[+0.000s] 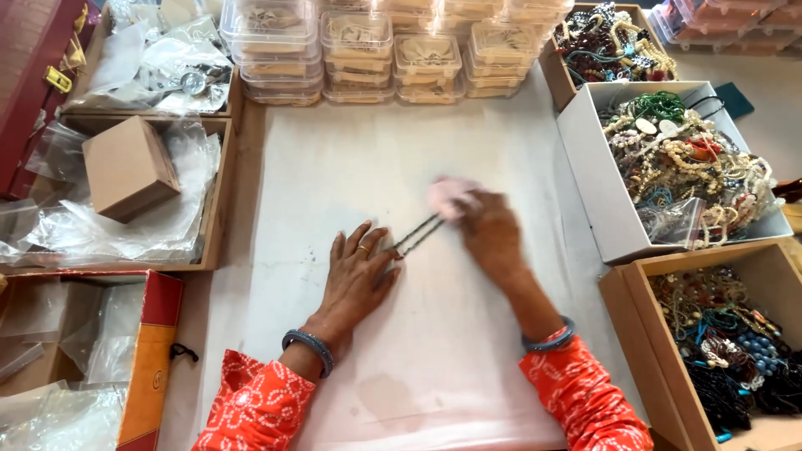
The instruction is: Cleaning and inspecting pieces of jewelry like necklaces and rings before placing them into small bags for fulfillment.
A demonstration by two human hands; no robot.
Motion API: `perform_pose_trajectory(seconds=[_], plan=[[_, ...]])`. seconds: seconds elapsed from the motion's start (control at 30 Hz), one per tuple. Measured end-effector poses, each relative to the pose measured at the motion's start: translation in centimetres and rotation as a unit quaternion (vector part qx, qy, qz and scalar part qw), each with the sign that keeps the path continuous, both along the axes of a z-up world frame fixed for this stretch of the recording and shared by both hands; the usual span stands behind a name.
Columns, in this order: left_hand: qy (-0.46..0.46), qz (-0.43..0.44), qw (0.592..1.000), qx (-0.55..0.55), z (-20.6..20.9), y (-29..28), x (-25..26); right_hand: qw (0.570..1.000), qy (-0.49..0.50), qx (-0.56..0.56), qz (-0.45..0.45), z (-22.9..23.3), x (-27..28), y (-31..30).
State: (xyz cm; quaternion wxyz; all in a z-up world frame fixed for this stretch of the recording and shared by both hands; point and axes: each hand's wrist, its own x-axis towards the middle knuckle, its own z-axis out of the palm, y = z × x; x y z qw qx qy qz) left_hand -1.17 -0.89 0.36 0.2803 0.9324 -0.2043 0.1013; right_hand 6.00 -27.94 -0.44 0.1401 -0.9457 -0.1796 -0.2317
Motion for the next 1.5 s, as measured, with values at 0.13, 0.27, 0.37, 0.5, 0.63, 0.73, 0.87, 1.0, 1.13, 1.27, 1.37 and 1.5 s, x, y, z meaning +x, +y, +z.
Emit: perform_pose_trajectory(seconds=[0.13,0.27,0.37,0.5,0.63,0.73,0.87,1.0,1.13,1.27,1.37,1.5], plan=[[0.007,-0.002,1.0,0.004,-0.1,-0.1,-0.1,0.993,-0.001,-0.062,-0.1,0.2,1.6,-3.6],[0.013,-0.002,1.0,-0.008,0.1,-0.2,0.0,0.995,0.01,0.011,-0.101,1.3,-0.8,-1.0],[0.012,-0.001,1.0,-0.02,0.1,-0.1,0.0,0.994,0.017,0.056,0.092,2.5,-3.8,3.8],[-0.019,0.009,0.999,-0.031,-0.7,0.0,0.2,0.975,0.125,0.001,0.186,4.0,-4.9,6.4],[0.01,0.021,0.999,-0.027,-0.4,0.2,0.2,0.993,0.007,0.014,0.115,1.4,-2.0,1.5],[0.017,0.029,0.999,-0.025,-0.3,0.1,0.1,1.0,-0.016,-0.01,-0.017,0.7,0.2,-2.5],[0.004,0.033,0.998,-0.046,-0.6,0.1,0.2,0.995,0.006,0.004,-0.1,0.3,0.4,-3.1],[0.001,0.027,0.998,-0.055,-0.6,0.2,0.2,0.988,0.041,0.108,0.105,1.4,-3.5,2.6],[0.01,0.028,1.0,-0.01,-0.7,0.3,0.5,0.975,0.066,-0.067,0.199,1.3,-4.3,5.5],[0.016,0.022,0.999,-0.029,-0.4,0.5,0.5,0.993,0.052,-0.034,0.1,-0.1,-1.9,1.9],[0.021,0.026,0.999,-0.039,-0.6,0.5,0.4,0.998,0.006,-0.044,-0.039,-0.5,0.4,-2.5],[-0.003,0.023,0.999,-0.043,-0.9,0.5,0.3,0.992,0.023,0.002,-0.127,-0.1,1.2,-4.8]])
